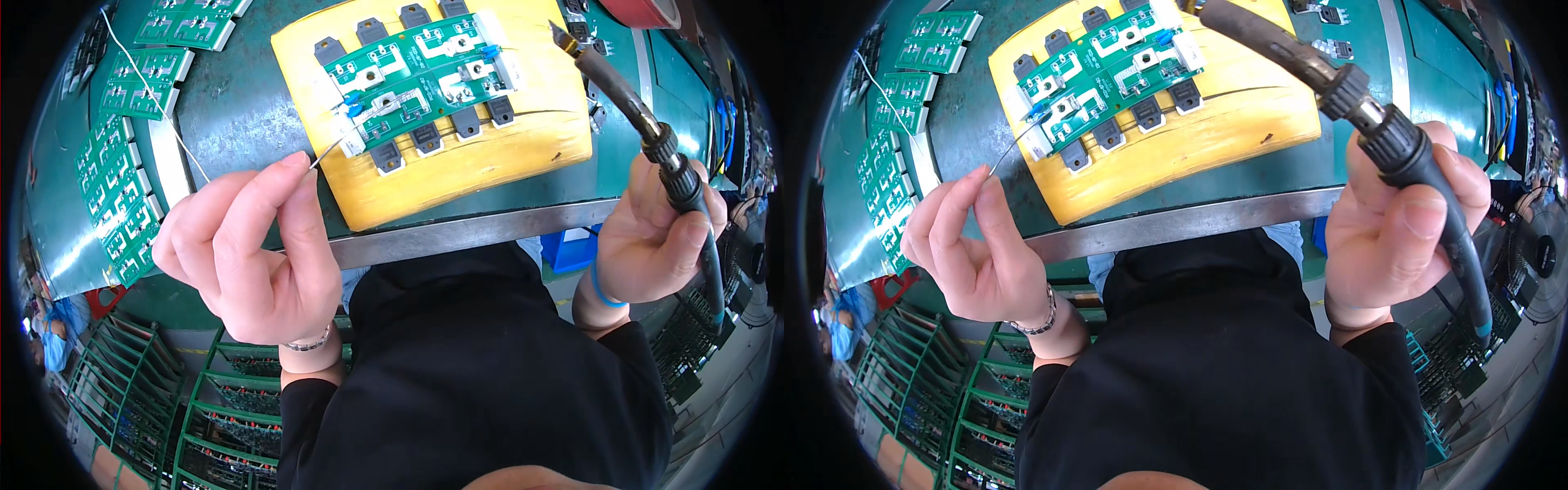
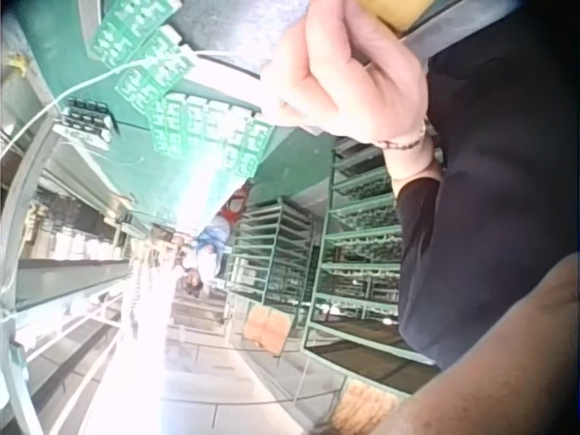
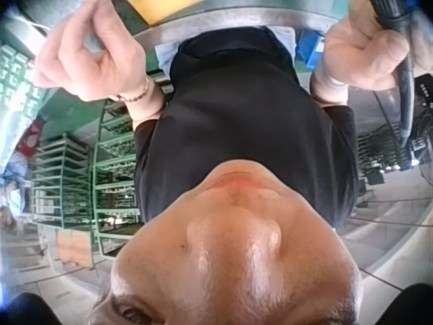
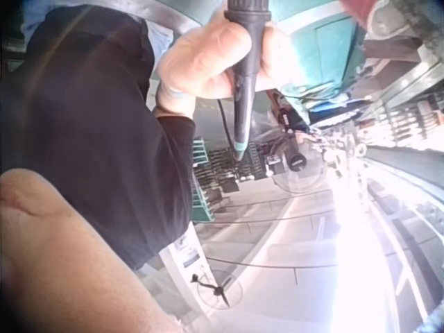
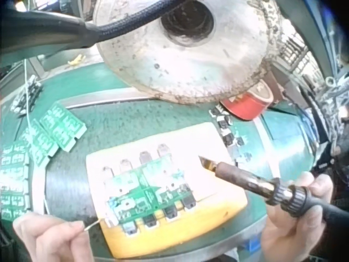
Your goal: The person solders components onto a circuit board using a soldering iron and solder wire, then sets the board aside. Next, the person places a new circuit board onto a jig, inserts components into it by hand, and presses another board layer onto the assembly.
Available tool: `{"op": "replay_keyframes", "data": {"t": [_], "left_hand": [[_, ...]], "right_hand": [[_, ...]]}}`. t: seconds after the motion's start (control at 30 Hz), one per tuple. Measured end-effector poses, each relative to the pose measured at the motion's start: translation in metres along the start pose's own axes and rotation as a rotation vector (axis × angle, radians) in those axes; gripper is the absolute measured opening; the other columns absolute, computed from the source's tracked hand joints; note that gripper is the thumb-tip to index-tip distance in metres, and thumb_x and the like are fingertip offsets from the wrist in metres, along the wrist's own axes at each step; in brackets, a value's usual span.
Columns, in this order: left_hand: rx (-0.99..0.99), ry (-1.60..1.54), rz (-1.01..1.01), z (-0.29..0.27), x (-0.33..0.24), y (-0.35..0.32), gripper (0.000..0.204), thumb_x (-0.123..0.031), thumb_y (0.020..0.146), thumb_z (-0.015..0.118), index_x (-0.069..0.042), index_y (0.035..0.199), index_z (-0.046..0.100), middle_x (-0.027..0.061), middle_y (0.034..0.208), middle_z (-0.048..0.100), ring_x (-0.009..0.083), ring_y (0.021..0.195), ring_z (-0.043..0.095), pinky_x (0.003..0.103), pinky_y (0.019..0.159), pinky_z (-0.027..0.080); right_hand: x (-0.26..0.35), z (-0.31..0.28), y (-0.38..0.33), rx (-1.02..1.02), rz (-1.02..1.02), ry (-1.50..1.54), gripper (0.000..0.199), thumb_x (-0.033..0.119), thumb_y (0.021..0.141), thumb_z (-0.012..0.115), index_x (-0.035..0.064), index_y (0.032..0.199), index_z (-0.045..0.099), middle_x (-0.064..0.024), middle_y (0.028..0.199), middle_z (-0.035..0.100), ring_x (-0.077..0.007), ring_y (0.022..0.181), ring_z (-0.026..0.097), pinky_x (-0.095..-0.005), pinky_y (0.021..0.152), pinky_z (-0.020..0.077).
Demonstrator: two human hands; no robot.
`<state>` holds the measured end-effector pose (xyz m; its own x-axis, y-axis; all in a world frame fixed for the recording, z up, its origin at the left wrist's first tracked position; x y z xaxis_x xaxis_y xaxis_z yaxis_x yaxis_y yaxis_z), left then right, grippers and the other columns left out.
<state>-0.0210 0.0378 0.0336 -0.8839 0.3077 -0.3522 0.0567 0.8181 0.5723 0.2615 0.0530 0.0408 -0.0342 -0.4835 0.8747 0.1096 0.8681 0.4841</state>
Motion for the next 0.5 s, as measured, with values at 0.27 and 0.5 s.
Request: {"op": "replay_keyframes", "data": {"t": [0.27, 0.5], "left_hand": [[-0.132, -0.311, -0.083, 0.007, 0.008, -0.008, 0.017, 0.012, 0.088, 0.067, 0.006, 0.104, 0.069, 0.0126, 0.102, 0.066, 0.0159, 0.09, 0.061, 0.026, 0.076, 0.049], [-0.108, -0.311, -0.075, 0.01, 0.004, -0.006, 0.018, 0.012, 0.088, 0.067, 0.007, 0.105, 0.069, 0.0126, 0.101, 0.065, 0.0163, 0.09, 0.062, 0.026, 0.077, 0.051]], "right_hand": [[0.001, -0.007, -0.002, 0.071, 0.007, 0.062, 0.03, 0.022, 0.1, 0.055, 0.01, 0.128, 0.054, -0.0098, 0.091, 0.052, -0.0145, 0.071, 0.044, -0.0294, 0.064, 0.0357], [-0.009, 0.019, -0.015, 0.066, 0.149, 0.131, 0.032, 0.013, 0.091, 0.068, 0.0026, 0.115, 0.05, -0.0133, 0.095, 0.058, -0.0155, 0.078, 0.053, -0.0283, 0.069, 0.0449]]}}
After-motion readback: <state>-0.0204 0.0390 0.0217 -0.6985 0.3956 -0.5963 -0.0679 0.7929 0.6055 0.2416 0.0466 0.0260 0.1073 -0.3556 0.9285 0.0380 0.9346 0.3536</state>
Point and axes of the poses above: each hand's wrist, its own y-axis towards the middle knuckle, its own z-axis out of the palm, x = y × z, the point moved 4 cm from there along y, towards the middle knuckle
